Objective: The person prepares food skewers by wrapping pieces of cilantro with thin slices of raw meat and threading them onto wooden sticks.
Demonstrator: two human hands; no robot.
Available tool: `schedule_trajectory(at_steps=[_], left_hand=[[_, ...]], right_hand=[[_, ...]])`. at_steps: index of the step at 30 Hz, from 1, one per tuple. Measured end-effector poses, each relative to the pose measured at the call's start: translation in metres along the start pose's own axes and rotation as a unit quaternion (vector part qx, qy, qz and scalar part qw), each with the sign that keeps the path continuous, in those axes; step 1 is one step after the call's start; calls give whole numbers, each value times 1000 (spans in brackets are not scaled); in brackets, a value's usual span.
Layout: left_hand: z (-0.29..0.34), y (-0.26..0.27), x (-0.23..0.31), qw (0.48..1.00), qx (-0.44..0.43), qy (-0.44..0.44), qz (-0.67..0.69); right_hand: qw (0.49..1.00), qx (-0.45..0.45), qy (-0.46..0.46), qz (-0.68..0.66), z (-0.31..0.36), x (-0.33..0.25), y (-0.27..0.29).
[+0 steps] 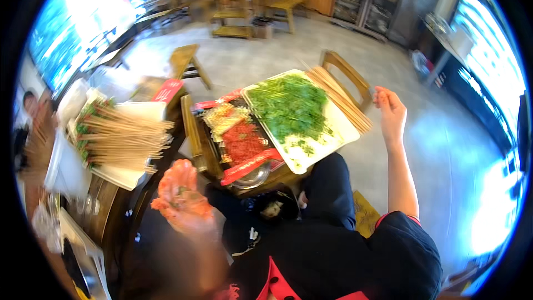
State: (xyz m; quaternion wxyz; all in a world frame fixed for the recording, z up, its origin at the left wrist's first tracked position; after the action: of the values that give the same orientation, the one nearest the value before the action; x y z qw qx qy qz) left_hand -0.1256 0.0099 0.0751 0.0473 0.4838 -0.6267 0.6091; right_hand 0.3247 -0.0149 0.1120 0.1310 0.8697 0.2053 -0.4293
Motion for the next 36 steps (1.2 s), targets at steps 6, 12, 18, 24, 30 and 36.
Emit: schedule_trajectory(at_steps=[6,12,18,24,30,36], left_hand=[[23,-53,-39,993,-12,119,20],[43,-79,-97,969,-110,199,92],[45,-73,-110,974,-87,205,45],[35,-70,-106,975,-64,210,14],[38,-80,-106,978,-64,199,5],[37,-62,-113,980,-59,189,21]], right_hand=[[954,177,-50,235,9,173,171],[922,-5,73,381,60,476,289],[918,-174,-97,343,33,307,-6],[894,-267,-93,346,50,278,-90],[885,-278,-112,357,61,275,-96],[878,-288,-108,367,68,272,-90]])
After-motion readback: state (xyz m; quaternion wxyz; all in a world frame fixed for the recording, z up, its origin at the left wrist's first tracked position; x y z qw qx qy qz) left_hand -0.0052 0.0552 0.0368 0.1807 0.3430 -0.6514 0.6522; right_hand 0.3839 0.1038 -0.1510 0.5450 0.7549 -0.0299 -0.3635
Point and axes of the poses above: each hand's wrist, its own z-axis away from the middle knuckle, its own y-axis out of the back of the hand, x = y × z, the point moved 6 cm from there along -z, towards the middle knuckle, and after that the axes turned 12 degrees about x, right-handed, at the moved point
